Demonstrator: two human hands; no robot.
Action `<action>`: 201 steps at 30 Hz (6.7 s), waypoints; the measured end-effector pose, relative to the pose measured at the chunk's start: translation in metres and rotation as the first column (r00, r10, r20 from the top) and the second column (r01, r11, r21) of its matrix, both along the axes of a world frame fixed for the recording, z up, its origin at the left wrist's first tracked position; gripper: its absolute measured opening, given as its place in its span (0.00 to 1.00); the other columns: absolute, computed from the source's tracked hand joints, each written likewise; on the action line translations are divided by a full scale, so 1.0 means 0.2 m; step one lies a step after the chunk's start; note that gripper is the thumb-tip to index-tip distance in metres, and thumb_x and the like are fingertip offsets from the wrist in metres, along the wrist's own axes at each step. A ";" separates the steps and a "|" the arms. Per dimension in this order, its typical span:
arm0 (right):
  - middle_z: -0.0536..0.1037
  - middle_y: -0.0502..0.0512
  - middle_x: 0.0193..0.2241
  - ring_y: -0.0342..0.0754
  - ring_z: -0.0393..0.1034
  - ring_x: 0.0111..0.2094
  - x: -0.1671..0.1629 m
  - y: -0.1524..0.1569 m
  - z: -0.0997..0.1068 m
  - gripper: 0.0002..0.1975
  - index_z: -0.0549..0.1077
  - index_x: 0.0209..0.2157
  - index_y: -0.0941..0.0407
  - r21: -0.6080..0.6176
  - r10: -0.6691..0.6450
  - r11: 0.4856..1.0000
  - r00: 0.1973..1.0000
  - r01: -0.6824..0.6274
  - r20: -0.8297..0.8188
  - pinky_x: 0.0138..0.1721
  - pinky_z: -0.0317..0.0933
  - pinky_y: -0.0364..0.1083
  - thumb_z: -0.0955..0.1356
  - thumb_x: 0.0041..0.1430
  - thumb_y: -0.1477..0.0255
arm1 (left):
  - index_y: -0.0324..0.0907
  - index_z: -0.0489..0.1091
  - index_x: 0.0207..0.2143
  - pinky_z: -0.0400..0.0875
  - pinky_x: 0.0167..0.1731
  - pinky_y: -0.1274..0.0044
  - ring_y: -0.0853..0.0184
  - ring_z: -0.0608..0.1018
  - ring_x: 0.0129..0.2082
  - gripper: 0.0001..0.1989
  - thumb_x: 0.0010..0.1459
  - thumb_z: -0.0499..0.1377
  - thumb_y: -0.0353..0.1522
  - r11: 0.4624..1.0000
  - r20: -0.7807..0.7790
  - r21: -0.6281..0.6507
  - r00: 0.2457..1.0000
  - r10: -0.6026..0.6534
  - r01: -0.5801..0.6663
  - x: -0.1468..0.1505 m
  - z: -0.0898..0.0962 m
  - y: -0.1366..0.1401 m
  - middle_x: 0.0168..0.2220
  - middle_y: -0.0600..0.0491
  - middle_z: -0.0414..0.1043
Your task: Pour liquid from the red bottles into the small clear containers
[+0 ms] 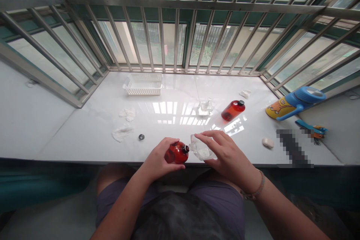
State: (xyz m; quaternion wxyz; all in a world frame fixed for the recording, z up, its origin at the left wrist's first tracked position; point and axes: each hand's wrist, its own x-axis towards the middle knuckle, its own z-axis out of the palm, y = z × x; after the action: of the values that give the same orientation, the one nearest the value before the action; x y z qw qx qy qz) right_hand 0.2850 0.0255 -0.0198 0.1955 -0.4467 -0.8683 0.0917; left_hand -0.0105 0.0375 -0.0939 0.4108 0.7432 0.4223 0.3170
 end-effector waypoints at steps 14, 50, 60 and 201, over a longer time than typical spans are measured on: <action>0.74 0.61 0.59 0.62 0.68 0.58 -0.01 0.00 0.02 0.45 0.64 0.71 0.49 0.018 -0.002 1.000 0.999 0.001 0.053 0.62 0.66 0.64 0.72 0.53 0.87 | 0.52 0.67 0.64 0.73 0.64 0.60 0.52 0.77 0.61 0.41 0.51 0.79 0.44 1.000 -0.014 -0.005 1.000 0.001 -0.001 0.00 -0.02 0.00 0.62 0.47 0.72; 0.75 0.61 0.61 0.63 0.71 0.59 -0.03 -0.01 0.03 0.46 0.63 0.71 0.47 0.056 0.008 0.998 0.997 -0.013 0.080 0.61 0.68 0.65 0.71 0.54 0.87 | 0.51 0.68 0.64 0.74 0.64 0.59 0.51 0.77 0.62 0.41 0.51 0.78 0.44 1.000 -0.007 -0.013 1.000 0.009 -0.009 0.00 -0.02 0.00 0.61 0.46 0.73; 0.74 0.62 0.61 0.63 0.70 0.59 -0.04 -0.01 0.04 0.44 0.64 0.71 0.48 0.069 0.014 0.997 0.995 -0.020 0.100 0.62 0.68 0.64 0.72 0.55 0.87 | 0.51 0.68 0.64 0.74 0.64 0.60 0.52 0.78 0.61 0.41 0.50 0.79 0.44 1.000 -0.010 0.000 1.000 0.014 -0.014 0.00 -0.03 0.00 0.61 0.47 0.74; 0.75 0.58 0.65 0.60 0.65 0.68 -0.05 0.01 0.03 0.34 0.64 0.73 0.43 0.346 0.035 0.933 0.982 -0.100 0.188 0.64 0.63 0.62 0.65 0.72 0.84 | 0.53 0.67 0.65 0.72 0.64 0.61 0.53 0.76 0.62 0.43 0.50 0.80 0.41 0.998 0.033 -0.061 0.999 0.033 -0.031 -0.01 -0.07 0.01 0.62 0.48 0.72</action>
State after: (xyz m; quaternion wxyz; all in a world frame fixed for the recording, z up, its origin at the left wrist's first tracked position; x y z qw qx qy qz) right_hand 0.2740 0.0266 -0.0146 0.1905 -0.3804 -0.8995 -0.0996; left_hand -0.0119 0.0388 -0.1073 0.4351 0.7182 0.4363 0.3233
